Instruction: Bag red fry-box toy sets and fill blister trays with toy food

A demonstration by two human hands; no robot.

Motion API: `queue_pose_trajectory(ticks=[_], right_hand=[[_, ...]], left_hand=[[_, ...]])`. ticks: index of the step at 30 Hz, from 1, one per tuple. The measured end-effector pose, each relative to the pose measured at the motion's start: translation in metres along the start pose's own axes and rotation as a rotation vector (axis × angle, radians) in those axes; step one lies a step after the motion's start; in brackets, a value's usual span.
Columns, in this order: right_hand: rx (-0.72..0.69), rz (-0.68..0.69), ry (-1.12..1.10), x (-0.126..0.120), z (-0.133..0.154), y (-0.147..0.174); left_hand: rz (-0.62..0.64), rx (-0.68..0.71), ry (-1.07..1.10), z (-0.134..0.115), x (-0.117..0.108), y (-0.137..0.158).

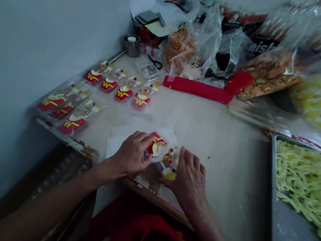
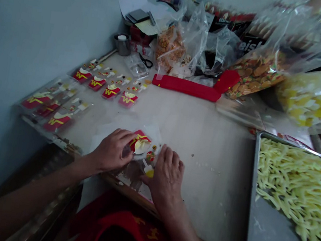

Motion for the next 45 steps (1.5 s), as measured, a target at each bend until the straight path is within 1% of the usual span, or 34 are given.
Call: queue_pose_trajectory(ticks=[2, 4, 8, 10, 11, 13, 15, 17, 18, 19, 20, 21, 22, 23, 24, 26, 27, 28, 30, 32, 34, 35, 36, 38, 39, 40, 41, 43, 44, 45], right_hand=[[0.068, 0.028, 0.009, -0.002, -0.011, 0.010], [0.089, 0.036, 0.001, -0.001, -0.015, 0.013], [0.088, -0.029, -0.035, 0.003, -0.012, 0.012], [0.118, -0.034, -0.059, 0.007, -0.013, 0.013], [0.136, -0.029, -0.070, 0.008, -0.014, 0.013], [0.150, -0.029, -0.094, 0.008, -0.015, 0.014], [0.120, -0.054, -0.121, 0.000, -0.013, 0.015], [0.057, -0.093, -0.162, -0.011, -0.010, 0.013], [0.021, -0.110, -0.193, -0.017, -0.009, 0.012], [-0.006, -0.130, -0.238, -0.022, -0.010, 0.011], [-0.014, -0.156, -0.307, -0.026, -0.013, 0.011], [0.011, -0.188, -0.408, -0.029, -0.020, 0.010], [0.075, -0.212, -0.551, -0.028, -0.030, 0.010], [0.169, -0.205, -0.737, -0.023, -0.041, 0.010], [0.270, -0.156, -0.956, -0.013, -0.051, 0.011], [0.425, 0.012, -1.401, 0.012, -0.058, 0.013], [0.463, 0.088, -1.573, 0.021, -0.056, 0.013], [0.486, 0.131, -1.693, 0.028, -0.053, 0.012], [0.536, 0.112, -1.793, 0.037, -0.048, 0.009], [0.583, 0.062, -1.812, 0.043, -0.043, 0.004], [0.580, 0.023, -1.837, 0.044, -0.038, -0.001], [0.555, 0.028, -1.841, 0.043, -0.036, -0.003], [0.523, 0.050, -1.832, 0.040, -0.036, -0.004], [0.454, 0.163, -1.773, 0.034, -0.036, -0.005], [0.427, 0.230, -1.735, 0.031, -0.037, -0.007], [0.406, 0.308, -1.707, 0.028, -0.036, -0.009], [0.388, 0.375, -1.697, 0.026, -0.035, -0.014], [0.341, 0.510, -1.705, 0.023, -0.021, -0.032], [0.316, 0.561, -1.709, 0.022, -0.009, -0.045], [0.290, 0.597, -1.699, 0.022, 0.006, -0.059]], left_hand=[[-0.006, -0.023, -0.055, 0.000, 0.008, 0.002], [0.016, -0.006, -0.119, 0.000, 0.015, -0.004], [0.148, 0.086, -0.303, -0.005, 0.023, -0.022], [0.188, 0.095, -0.374, -0.011, 0.024, -0.029], [0.188, 0.084, -0.396, -0.015, 0.024, -0.032], [0.142, 0.054, -0.405, -0.028, 0.020, -0.034], [0.051, 0.043, -0.363, -0.048, 0.014, -0.031], [-0.043, 0.083, -0.266, -0.068, 0.008, -0.025], [-0.090, 0.098, -0.202, -0.075, 0.005, -0.022], [-0.141, 0.084, -0.134, -0.077, 0.002, -0.020], [-0.196, 0.039, -0.064, -0.074, -0.002, -0.020], [-0.245, -0.023, 0.007, -0.067, -0.005, -0.020], [-0.286, -0.097, 0.070, -0.058, -0.007, -0.022], [-0.309, -0.158, 0.122, -0.048, -0.008, -0.024], [-0.309, -0.194, 0.161, -0.040, -0.008, -0.028], [-0.270, -0.190, 0.201, -0.033, -0.006, -0.035], [-0.249, -0.176, 0.205, -0.033, -0.004, -0.038], [-0.234, -0.169, 0.204, -0.036, -0.003, -0.040], [-0.227, -0.176, 0.204, -0.048, 0.000, -0.040], [-0.228, -0.163, 0.212, -0.068, 0.003, -0.033], [-0.226, -0.118, 0.261, -0.086, 0.005, -0.022], [-0.224, -0.094, 0.313, -0.090, 0.004, -0.016], [-0.228, -0.078, 0.370, -0.088, 0.001, -0.010], [-0.253, -0.039, 0.425, -0.071, -0.011, 0.000], [-0.255, 0.008, 0.390, -0.059, -0.020, 0.003], [-0.239, 0.068, 0.310, -0.046, -0.030, 0.005], [-0.200, 0.134, 0.204, -0.034, -0.040, 0.007], [-0.052, 0.240, 0.014, -0.009, -0.054, 0.009], [0.031, 0.254, -0.042, 0.005, -0.060, 0.010], [0.101, 0.236, -0.072, 0.020, -0.065, 0.012]])
Point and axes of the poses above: each hand's wrist, its own y-axis away from the middle knuckle, its own x-axis out of the palm, z = x × y, the point moved 6 cm from there along -y, towards the middle knuckle, and after that the axes turned 9 degrees about -y, right-handed, at the moved point
